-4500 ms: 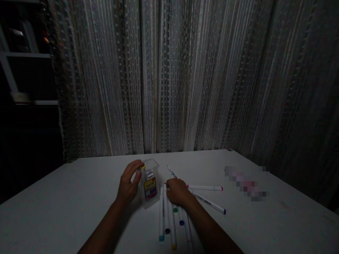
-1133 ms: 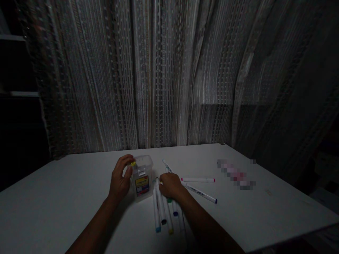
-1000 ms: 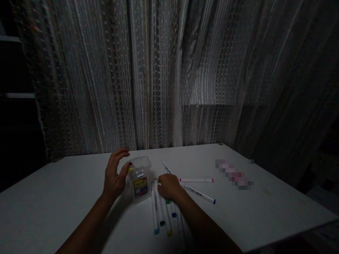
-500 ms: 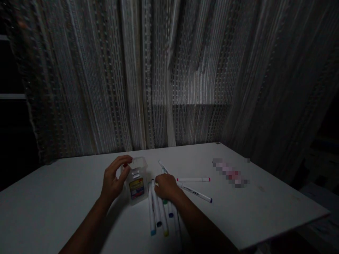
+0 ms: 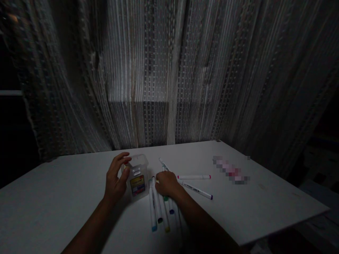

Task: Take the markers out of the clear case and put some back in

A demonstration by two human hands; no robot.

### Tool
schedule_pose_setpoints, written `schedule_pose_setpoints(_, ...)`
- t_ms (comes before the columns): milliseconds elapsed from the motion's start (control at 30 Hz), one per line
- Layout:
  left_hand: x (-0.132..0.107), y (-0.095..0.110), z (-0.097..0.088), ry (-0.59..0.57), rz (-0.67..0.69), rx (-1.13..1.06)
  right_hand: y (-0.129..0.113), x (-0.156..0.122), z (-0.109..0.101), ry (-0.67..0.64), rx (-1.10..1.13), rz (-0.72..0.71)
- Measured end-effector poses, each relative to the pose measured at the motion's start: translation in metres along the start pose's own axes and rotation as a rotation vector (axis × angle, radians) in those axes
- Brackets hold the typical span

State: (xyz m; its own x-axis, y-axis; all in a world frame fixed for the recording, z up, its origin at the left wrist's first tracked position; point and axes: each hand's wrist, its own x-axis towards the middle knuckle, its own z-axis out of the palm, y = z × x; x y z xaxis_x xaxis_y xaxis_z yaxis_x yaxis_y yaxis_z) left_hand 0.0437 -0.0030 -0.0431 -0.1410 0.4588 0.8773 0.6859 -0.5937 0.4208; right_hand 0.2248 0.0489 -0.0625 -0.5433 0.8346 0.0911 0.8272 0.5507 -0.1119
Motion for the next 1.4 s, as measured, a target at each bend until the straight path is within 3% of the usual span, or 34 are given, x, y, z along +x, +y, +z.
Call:
schedule_pose_setpoints(200,0.023,0.008,0.002,0.040,-0.017,-0.004,0.001,0.001,0.003,0.010,-0.005,-0.001)
schedule_pose_setpoints(333,0.009,0.000,0.007,0.081,-0.058,-0.019,0.002,0.001,0.004,0.021,-0.007,-0.011)
schedule_pose_setpoints(500,-0.007,-0.008,0.009,-0.008,-0.030,-0.051,0.001,0.002,0.002,0.002,0.001,0.009)
schedule_pose_setpoints(1400,-0.006,-0.008,0.008,-0.043,-0.042,-0.049,0.002,0.004,0.005,0.011,-0.008,-0.013)
